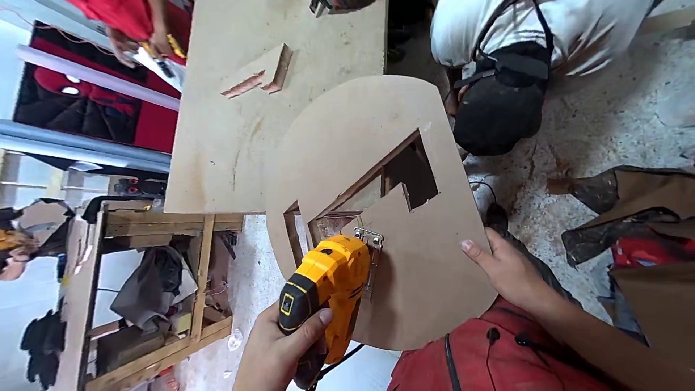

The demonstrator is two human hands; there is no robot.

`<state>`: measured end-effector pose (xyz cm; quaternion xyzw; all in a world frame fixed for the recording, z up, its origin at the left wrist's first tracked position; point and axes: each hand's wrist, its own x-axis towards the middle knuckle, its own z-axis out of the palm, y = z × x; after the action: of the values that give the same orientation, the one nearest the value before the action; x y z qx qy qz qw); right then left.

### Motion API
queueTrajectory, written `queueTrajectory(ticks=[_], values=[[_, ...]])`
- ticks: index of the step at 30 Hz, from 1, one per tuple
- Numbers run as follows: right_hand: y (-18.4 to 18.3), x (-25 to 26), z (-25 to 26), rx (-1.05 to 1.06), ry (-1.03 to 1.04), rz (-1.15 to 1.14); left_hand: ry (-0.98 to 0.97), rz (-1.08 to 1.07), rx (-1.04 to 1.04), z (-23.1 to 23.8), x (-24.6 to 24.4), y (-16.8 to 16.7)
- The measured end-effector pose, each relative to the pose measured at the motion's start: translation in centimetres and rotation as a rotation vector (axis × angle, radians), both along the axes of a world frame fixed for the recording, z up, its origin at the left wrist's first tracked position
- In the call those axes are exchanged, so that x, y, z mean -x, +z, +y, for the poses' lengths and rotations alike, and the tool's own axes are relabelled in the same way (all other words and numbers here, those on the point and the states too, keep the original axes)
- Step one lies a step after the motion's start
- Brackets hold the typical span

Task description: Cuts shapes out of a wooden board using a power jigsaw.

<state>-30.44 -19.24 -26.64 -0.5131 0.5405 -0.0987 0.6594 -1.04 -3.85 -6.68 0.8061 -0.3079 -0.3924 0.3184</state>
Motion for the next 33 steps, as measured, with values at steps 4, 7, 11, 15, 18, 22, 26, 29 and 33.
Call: queueTrajectory(ticks=[4, 7, 11, 15, 18, 22, 26, 29, 33], values=[[-0.08, 0.03, -0.01, -0.034, -0.008, -0.015, -0.006, 0.009, -0.004, -0.09, 0.0, 0.09], [-0.22, -0.01, -0.05, -0.026, -0.008, -0.014, -0.023, 0.004, -0.003, -0.17, -0.05, 0.08], [-0.23, 0.04, -0.12, -0.023, -0.008, -0.018, -0.025, 0.017, -0.001, -0.16, -0.11, 0.01], [-0.43, 0.06, -0.15, -0.018, -0.01, -0.027, -0.018, 0.009, 0.0, -0.21, -0.02, -0.04], [-0.4, 0.08, -0.19, -0.024, -0.007, -0.024, -0.016, 0.011, -0.003, -0.26, -0.03, -0.02], [-0.52, 0.08, -0.17, -0.021, -0.007, -0.014, -0.021, 0.021, -0.006, -0.23, -0.09, 0.02], [-0.59, 0.06, -0.1, 0.007, -0.001, -0.006, -0.021, 0.011, -0.017, -0.23, 0.09, 0.2], [-0.63, 0.06, -0.05, 0.003, 0.0, -0.004, -0.025, 0.008, -0.011, -0.25, 0.07, 0.17], [-0.51, 0.06, -0.05, -0.004, -0.011, -0.017, -0.027, 0.014, -0.003, -0.2, -0.09, 0.11]])
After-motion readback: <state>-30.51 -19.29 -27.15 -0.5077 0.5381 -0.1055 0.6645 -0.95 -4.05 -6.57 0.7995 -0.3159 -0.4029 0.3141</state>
